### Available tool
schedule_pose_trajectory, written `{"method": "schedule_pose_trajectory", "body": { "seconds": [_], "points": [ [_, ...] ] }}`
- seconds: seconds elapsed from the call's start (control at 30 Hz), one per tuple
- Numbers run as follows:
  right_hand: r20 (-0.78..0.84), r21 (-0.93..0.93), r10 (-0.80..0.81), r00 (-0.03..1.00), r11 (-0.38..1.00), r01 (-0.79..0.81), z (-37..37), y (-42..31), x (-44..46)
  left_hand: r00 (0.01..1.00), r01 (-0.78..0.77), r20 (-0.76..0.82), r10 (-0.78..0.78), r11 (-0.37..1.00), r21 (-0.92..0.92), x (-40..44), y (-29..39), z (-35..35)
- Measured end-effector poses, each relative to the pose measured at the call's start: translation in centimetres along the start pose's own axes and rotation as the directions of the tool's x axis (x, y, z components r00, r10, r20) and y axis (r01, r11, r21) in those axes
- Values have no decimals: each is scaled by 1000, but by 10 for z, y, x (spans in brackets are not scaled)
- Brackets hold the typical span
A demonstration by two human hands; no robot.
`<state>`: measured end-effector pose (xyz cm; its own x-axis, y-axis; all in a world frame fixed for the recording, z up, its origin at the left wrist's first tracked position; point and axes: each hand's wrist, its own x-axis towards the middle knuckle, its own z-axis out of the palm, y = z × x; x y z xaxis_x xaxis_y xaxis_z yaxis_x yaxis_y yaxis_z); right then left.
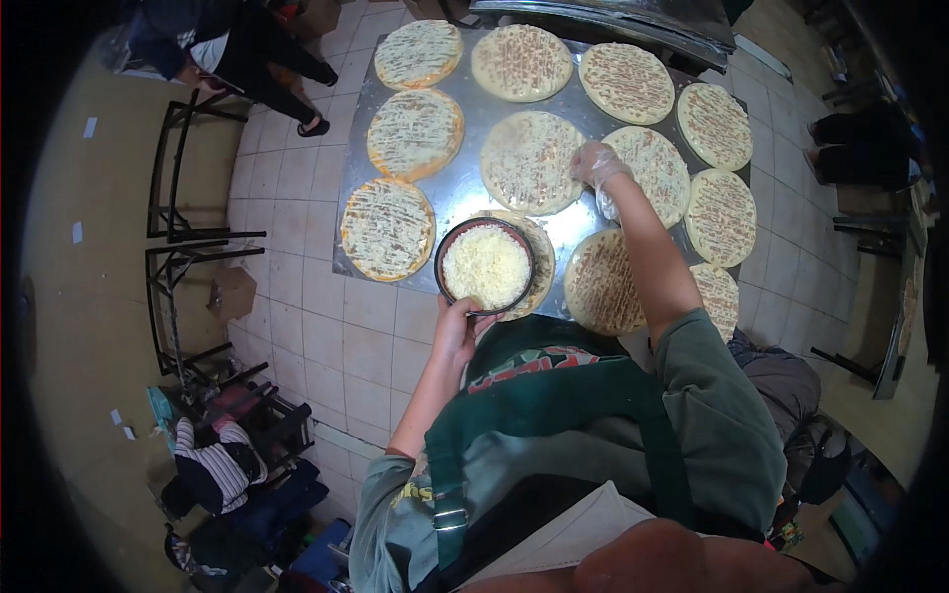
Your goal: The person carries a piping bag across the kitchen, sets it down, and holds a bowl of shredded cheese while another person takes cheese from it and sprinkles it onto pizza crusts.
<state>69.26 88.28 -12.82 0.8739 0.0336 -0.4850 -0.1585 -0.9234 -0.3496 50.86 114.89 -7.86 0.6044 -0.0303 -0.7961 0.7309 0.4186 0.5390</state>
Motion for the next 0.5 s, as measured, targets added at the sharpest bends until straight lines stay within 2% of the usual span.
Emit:
{"method": "schedule_pose_trajectory", "body": {
  "seconds": [0.03, 0.1, 0.27, 0.33, 0.4, 0.5],
  "points": [
    [1, -4, -3, 1000, 1000, 3, 6, -1, -1, 1000, -1, -1, 1, 1000, -5, -2, 1, -2],
    [-1, 108, -36, 999, 994, 36, 18, -5, -5, 1000, -8, -7, 8, 1000, -2, -7, 2, -7],
    [42, -27, -162, 986, 986, 163, 34, -30, -9, 999, -17, -34, 17, 1000, -7, -13, 2, -28],
    [23, -184, -266, 964, 946, 265, 46, -41, -4, 999, -16, -35, 16, 1000, -20, -13, -1, -37],
    [16, -173, -260, 965, 950, 259, 60, -47, 6, 995, -68, -82, 57, 989, -135, -13, -3, -44],
    [-36, -112, -241, 970, 965, 236, 79, -54, 21, 991, -108, -95, 93, 980, -168, -16, -5, -54]
  ]
}}
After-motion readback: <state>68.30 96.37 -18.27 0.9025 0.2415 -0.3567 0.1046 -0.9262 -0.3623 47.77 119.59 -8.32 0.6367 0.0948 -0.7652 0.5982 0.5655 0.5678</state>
